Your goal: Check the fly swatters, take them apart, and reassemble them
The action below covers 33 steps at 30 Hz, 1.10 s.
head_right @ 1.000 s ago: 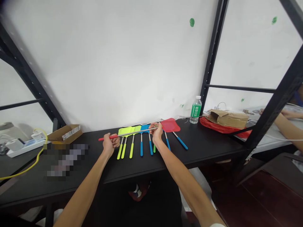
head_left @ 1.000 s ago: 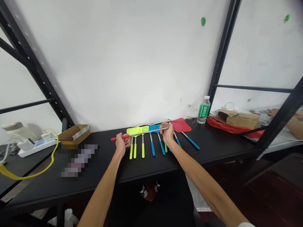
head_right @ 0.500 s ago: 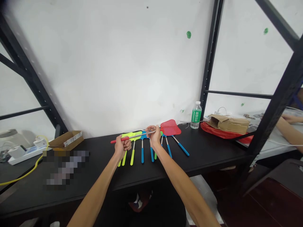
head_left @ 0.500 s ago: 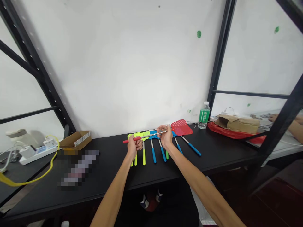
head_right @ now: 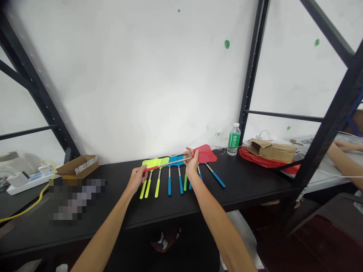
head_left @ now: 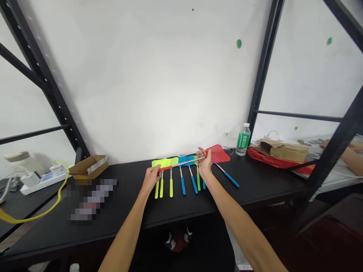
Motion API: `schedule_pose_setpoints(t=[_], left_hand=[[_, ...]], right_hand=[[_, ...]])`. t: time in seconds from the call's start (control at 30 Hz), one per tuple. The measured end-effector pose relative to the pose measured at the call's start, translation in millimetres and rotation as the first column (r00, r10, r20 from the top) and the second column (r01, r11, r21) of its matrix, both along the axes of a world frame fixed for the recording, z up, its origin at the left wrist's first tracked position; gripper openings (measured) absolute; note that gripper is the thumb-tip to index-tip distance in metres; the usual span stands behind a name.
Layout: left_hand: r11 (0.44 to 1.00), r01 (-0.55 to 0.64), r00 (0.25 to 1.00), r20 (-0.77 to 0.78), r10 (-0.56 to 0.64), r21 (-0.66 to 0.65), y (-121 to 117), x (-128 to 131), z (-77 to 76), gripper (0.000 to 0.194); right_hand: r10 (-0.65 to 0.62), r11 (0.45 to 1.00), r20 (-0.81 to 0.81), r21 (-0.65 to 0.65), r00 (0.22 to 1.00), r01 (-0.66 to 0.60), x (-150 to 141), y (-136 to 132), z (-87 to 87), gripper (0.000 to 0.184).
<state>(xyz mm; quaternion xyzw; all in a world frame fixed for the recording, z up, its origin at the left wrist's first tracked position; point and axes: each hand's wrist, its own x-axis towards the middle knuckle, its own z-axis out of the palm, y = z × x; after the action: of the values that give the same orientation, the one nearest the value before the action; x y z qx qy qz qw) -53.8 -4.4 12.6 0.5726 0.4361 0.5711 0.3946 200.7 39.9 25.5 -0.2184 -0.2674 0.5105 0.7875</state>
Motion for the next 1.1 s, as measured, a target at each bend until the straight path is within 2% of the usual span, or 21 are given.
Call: schedule_pose_setpoints(t=[0.07, 0.13, 0.33, 0.5, 0.67, 0.8, 0.9, 0.97, 1.03, 1.1], left_hand=[[0.999, 0.027, 0.996, -0.080, -0.026, 0.018, -3.2, 3.2, -2.2, 0.048], [0.999, 0.046, 0.995, -0.095, -0.044, 0.019, -6.2, 12.6, -2.6, 0.051], [0.992, 0.117, 0.984, -0.137, -0.111, 0.041, -9.8, 41.7, 1.1, 0.056], [0.983, 0.165, 0.952, -0.273, -0.138, 0.076, -12.8, 28.2, 5.1, 0.055], [0.978, 0.173, 0.959, -0.245, -0.141, 0.117, -20.0, 19.0, 11.9, 0.041], [0.963, 0.255, 0.950, -0.210, -0.233, 0.086, -24.5, 22.4, 14.2, 0.041], [0.964, 0.238, 0.962, -0.164, -0.217, 0.120, -26.5, 19.5, 14.8, 0.041], [0.971, 0.149, 0.984, -0.127, -0.127, 0.186, -29.2, 10.1, 15.3, 0.038], [0.966, 0.007, 0.997, -0.082, 0.015, 0.258, -34.3, -5.7, 15.1, 0.033], [0.934, -0.181, 0.979, -0.037, 0.201, 0.307, -41.7, -25.2, 13.0, 0.029]], right_hand=[[-0.028, 1.000, 0.008, -0.012, 1.000, 0.028, -1.5, -0.4, 0.6, 0.050], [-0.030, 0.999, 0.028, -0.016, 0.999, 0.030, -9.2, -2.4, 0.6, 0.049], [0.113, 0.989, 0.150, 0.083, 0.982, -0.126, -42.3, -12.9, -4.3, 0.051], [0.161, 0.983, 0.264, 0.039, 0.951, -0.177, -42.7, -11.6, -10.4, 0.052], [0.137, 0.990, 0.403, -0.036, 0.905, -0.134, -43.0, -12.9, -12.0, 0.054], [0.054, 0.998, 0.602, -0.069, 0.797, -0.016, -43.3, -23.3, -10.0, 0.051], [0.018, 0.998, 0.698, -0.054, 0.716, 0.028, -42.6, -30.5, -9.2, 0.047], [0.002, 1.000, 0.777, -0.008, 0.630, 0.007, -42.4, -33.6, -9.6, 0.048], [-0.006, 0.997, 0.874, 0.042, 0.487, -0.062, -42.8, -36.0, -10.5, 0.049], [-0.021, 0.989, 0.940, 0.069, 0.340, -0.131, -43.8, -37.9, -11.4, 0.048]])
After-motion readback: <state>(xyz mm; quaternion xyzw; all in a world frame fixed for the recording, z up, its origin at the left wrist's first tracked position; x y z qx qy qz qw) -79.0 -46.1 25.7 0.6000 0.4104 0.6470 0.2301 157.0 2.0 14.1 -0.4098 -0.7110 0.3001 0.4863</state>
